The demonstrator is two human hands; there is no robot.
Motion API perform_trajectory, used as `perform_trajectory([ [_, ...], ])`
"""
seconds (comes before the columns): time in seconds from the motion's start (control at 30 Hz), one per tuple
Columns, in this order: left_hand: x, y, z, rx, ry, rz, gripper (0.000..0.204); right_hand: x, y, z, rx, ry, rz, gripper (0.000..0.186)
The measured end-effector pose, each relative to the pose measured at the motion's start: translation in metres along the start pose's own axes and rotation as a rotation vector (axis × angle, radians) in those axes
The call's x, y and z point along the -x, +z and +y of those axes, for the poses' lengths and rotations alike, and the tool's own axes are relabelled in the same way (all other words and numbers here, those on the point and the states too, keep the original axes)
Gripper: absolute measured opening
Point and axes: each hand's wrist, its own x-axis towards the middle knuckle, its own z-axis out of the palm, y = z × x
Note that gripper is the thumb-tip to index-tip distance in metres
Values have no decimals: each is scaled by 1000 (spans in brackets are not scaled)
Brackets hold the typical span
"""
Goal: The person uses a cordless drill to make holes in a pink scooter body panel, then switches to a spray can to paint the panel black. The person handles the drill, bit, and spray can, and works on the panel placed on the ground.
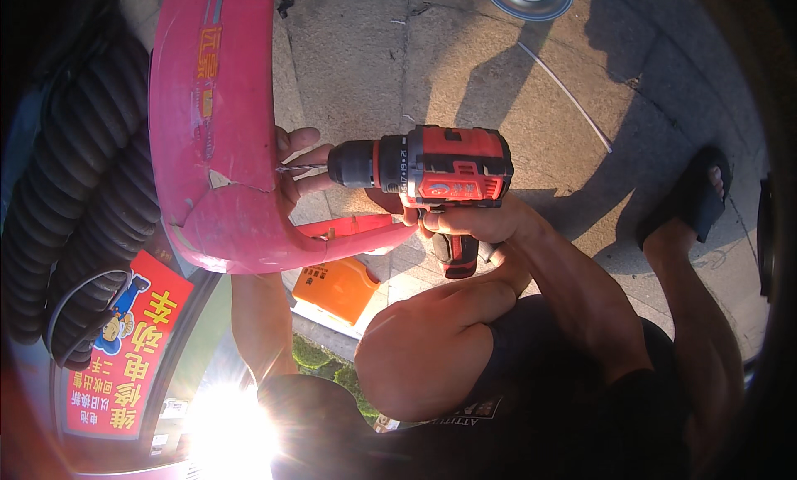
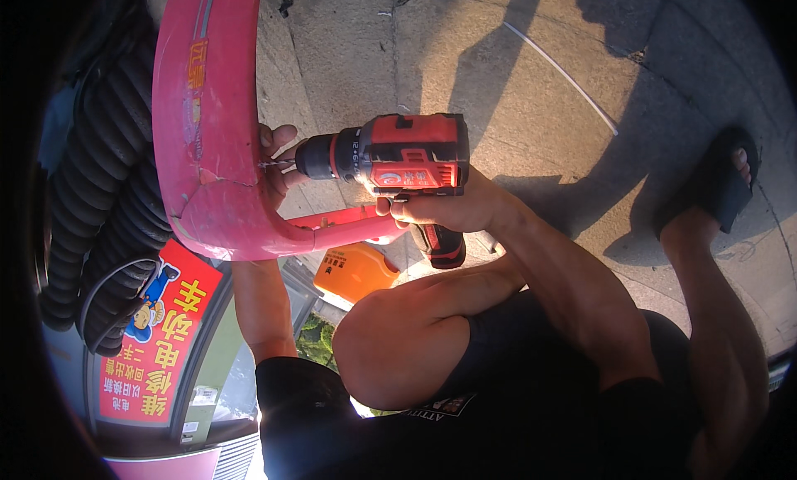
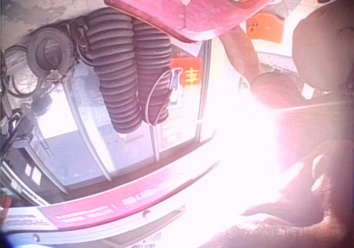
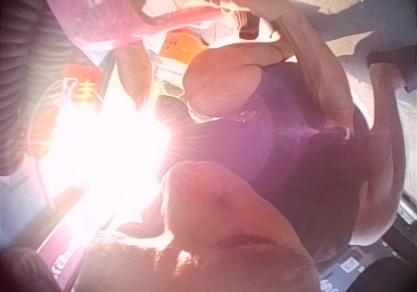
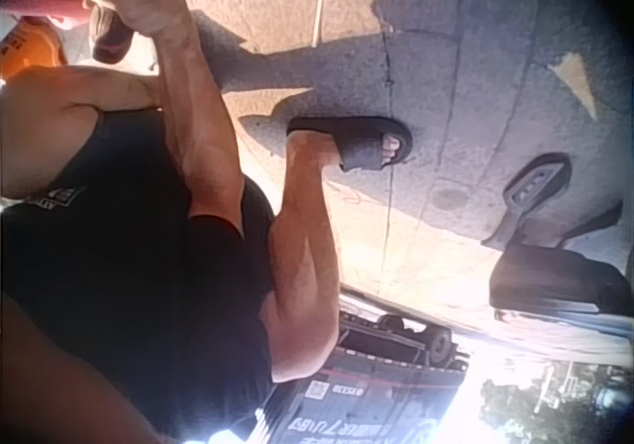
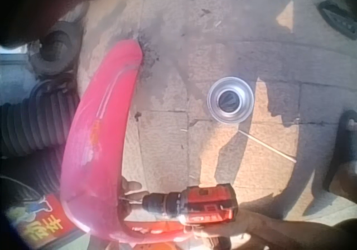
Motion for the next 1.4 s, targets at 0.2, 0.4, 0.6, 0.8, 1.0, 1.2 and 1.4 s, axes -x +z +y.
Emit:
perform_trajectory([
  [0.2,-2,2,-1,17,20,-27,61,0,1,1,10,-12,14,35],
  [0.4,-4,3,-1,50,29,-49,58,-3,-1,3,8,-35,-26,35],
  [0.6,-1,5,0,-6,43,1,58,-3,-2,4,3,-39,-34,35],
  [0.8,0,2,-1,-29,31,11,61,-3,0,4,-20,-36,-26,35],
  [1.0,-1,1,-2,16,20,11,61,-4,-1,5,-26,-63,-39,35],
  [1.2,-2,3,-2,23,30,10,59,-5,-1,7,-21,-70,-47,33],
  [1.4,-2,10,-2,-3,46,26,57,-7,-2,9,-6,-84,-71,32],
])
